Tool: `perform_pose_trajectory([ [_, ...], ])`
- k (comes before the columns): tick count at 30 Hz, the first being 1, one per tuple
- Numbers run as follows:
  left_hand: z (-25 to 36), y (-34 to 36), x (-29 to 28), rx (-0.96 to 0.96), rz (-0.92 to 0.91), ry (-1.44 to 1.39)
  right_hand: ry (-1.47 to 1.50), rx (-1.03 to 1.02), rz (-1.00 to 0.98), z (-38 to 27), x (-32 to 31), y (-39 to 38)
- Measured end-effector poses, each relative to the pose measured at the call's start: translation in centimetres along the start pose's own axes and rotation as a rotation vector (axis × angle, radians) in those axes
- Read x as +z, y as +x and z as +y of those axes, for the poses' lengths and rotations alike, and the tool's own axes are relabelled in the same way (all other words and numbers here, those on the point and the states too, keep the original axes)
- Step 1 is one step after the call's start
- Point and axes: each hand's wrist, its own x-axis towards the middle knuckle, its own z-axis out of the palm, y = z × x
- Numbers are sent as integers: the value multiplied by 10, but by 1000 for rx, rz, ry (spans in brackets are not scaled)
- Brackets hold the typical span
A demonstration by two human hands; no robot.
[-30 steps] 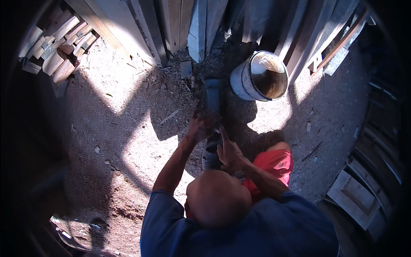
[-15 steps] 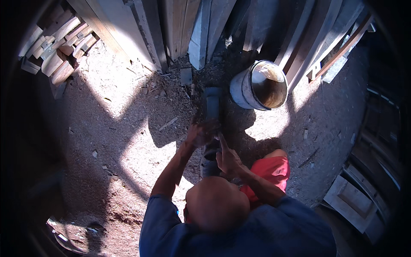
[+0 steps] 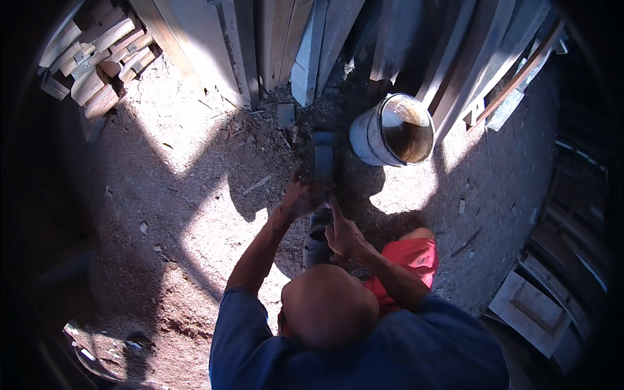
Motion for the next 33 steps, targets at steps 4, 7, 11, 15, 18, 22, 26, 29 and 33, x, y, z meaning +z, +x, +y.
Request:
perform_pose_trajectory([
  [4, -37, 95, -60, -293, -204, -302, 153, 85, -126, -42, -76, 75],
  [7, -37, 66, -39, -210, -39, -423, -26, -97, 27, -19, -62, 77],
  [11, 32, -33, 15, -127, 2, -102, -42, 118, -114, 11, 9, -38],
  [15, 4, -3, 15, 22, 119, 48, -94, 82, 64, 9, 9, 1],
  [18, -39, 77, -42, -115, 5, -253, -48, -97, 66, -7, -45, 71],
  [22, -14, 71, -70, -273, -47, -417, 69, 19, -87, -26, -69, 70],
  [26, 24, -32, 13, -101, 23, -111, -122, 6, -8, 23, 15, -24],
  [29, 30, -43, 20, -65, 30, -11, -53, 91, 31, 19, 31, -31],
  [33, -32, 72, -45, -150, -49, -152, -72, 18, 12, -22, -46, 56],
])
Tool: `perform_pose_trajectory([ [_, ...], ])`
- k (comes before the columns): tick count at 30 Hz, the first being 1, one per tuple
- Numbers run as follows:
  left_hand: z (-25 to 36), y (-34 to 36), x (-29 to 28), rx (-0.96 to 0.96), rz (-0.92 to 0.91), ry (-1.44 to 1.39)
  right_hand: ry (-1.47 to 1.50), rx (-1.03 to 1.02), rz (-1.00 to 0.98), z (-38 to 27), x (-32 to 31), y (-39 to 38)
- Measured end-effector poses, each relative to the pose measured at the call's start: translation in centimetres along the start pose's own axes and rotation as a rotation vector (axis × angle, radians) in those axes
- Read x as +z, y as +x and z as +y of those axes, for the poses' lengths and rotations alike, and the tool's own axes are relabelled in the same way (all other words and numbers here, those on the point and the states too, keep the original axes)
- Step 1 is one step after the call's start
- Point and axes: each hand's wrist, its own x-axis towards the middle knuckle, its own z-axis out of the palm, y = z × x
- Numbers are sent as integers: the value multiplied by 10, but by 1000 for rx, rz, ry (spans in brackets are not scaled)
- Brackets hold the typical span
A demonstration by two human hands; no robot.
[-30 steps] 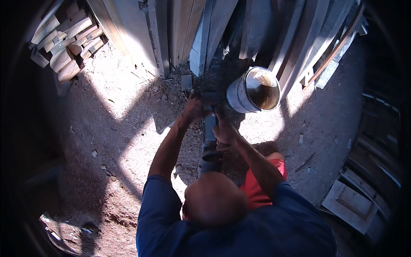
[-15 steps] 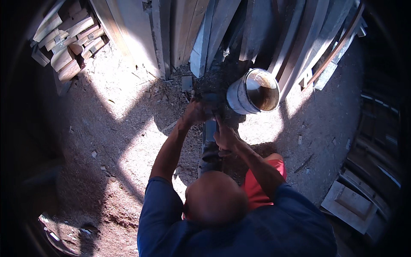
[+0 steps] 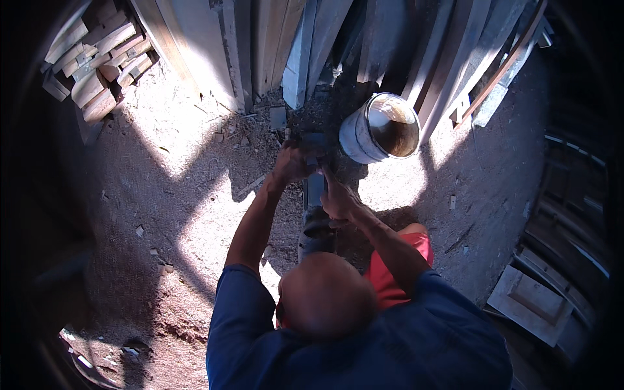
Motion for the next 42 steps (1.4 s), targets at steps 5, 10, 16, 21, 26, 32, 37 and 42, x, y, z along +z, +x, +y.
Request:
perform_pose_trajectory([
  [5, 20, -19, 6, -81, -22, -145, 86, -40, -40, 19, -3, -1],
  [10, 25, -101, 75, 112, 72, 40, 40, 37, -13, 46, 75, -80],
  [16, 6, 24, -16, -28, -41, 51, 67, -86, 15, 5, -20, 30],
  [21, 26, -59, 28, -32, 8, -6, 51, 59, -128, 6, 4, -40],
  [26, 26, -114, 86, 74, 43, 94, -26, 67, -12, 36, 68, -80],
  [32, 2, 11, -5, -112, -11, -121, 141, -24, -36, -3, -25, 23],
  [37, 31, -94, 65, 37, 104, 0, -89, 69, -81, 22, 32, -68],
  [42, 17, -69, 61, 152, 164, 107, -54, 161, -13, 16, 50, -65],
])
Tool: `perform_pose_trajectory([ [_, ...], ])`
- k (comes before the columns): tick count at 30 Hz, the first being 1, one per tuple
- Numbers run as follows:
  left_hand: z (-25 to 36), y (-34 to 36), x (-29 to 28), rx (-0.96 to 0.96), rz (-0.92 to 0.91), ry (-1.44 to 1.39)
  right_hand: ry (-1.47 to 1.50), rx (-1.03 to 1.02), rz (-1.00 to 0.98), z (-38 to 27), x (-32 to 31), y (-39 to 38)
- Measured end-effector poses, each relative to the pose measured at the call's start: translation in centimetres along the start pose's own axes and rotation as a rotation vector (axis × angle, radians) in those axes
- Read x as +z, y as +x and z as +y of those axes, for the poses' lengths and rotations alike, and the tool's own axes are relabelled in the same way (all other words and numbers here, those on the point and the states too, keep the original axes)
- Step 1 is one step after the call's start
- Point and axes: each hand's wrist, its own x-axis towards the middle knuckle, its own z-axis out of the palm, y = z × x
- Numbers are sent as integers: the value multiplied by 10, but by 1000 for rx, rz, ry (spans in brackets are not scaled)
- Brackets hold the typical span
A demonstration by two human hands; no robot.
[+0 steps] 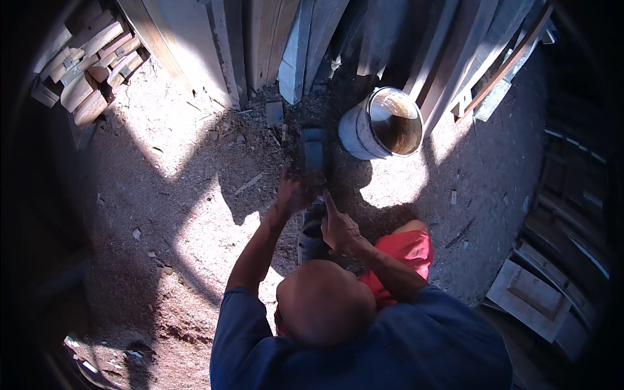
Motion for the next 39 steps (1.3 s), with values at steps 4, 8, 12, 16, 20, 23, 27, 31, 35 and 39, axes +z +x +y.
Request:
perform_pose_trajectory([
  [4, -31, 88, -52, -242, -249, -166, 46, -107, 37, -25, -61, 59],
  [8, -8, 42, -39, -89, -150, -103, 8, -91, -50, -18, -52, 26],
  [12, 17, -40, 3, -60, -153, -57, -30, -42, -52, 14, 15, -29],
  [16, -30, 38, -22, -118, -34, 19, -87, -18, 23, -35, -36, 37],
  [20, -26, 104, -61, -240, -273, -235, 65, -228, 66, -6, -65, 93],
  [23, -11, 30, -38, -132, -67, -101, 30, -73, -162, -31, -64, 36],
  [27, 30, -50, -1, -48, -79, -65, 93, -96, -62, 20, 17, -15],
  [31, -30, 45, -30, -52, -50, -19, 85, -117, 27, -14, -23, 51],
  [35, -39, 102, -59, -412, -365, -339, 200, -188, -57, -12, -64, 112],
  [39, 7, 0, -17, -171, -63, -166, -19, -133, -59, -5, -32, 7],
])
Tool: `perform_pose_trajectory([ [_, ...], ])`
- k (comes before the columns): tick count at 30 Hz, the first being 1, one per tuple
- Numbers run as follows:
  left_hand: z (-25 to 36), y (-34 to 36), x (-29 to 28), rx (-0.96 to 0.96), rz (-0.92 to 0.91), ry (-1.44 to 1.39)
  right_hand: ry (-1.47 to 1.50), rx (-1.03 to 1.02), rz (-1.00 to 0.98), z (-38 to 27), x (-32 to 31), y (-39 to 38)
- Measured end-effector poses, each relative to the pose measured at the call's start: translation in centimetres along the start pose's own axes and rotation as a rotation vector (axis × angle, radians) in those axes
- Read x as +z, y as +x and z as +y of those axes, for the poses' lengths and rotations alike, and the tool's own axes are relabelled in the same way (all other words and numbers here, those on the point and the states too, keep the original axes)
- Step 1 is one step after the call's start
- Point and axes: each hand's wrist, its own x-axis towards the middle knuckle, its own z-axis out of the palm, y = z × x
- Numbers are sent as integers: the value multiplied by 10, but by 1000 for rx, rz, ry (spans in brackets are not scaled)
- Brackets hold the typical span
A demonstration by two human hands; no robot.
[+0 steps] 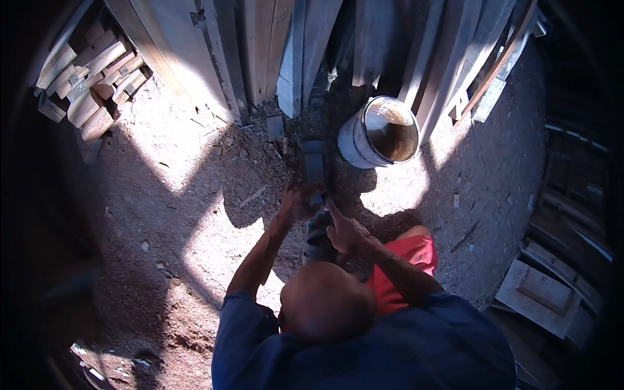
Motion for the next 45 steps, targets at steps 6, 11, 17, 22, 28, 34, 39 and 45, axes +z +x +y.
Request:
perform_pose_trajectory([
  [6, -23, 19, 3, 174, 33, 191, -16, 35, 123, -2, 21, 14],
  [11, -16, 110, -52, -268, -317, -27, 55, -44, 109, -9, -38, 85],
  [17, -6, -35, 27, 159, -1, 131, 64, 47, -26, 18, 41, -25],
  [22, -31, 51, -22, 131, 17, 284, 164, 13, 48, -14, -9, 44],
  [28, -9, 60, -38, -61, -126, -48, 236, 17, -99, -19, -52, 43],
  [34, 0, -26, 18, 83, -74, 156, 172, -4, 41, 27, 56, -15],
  [39, -27, 133, -73, 7, -289, -8, 196, -175, -8, -15, -81, 112],
  [45, 62, 98, -117, -271, 524, -522, -78, -255, 442, -26, -110, 20],
])
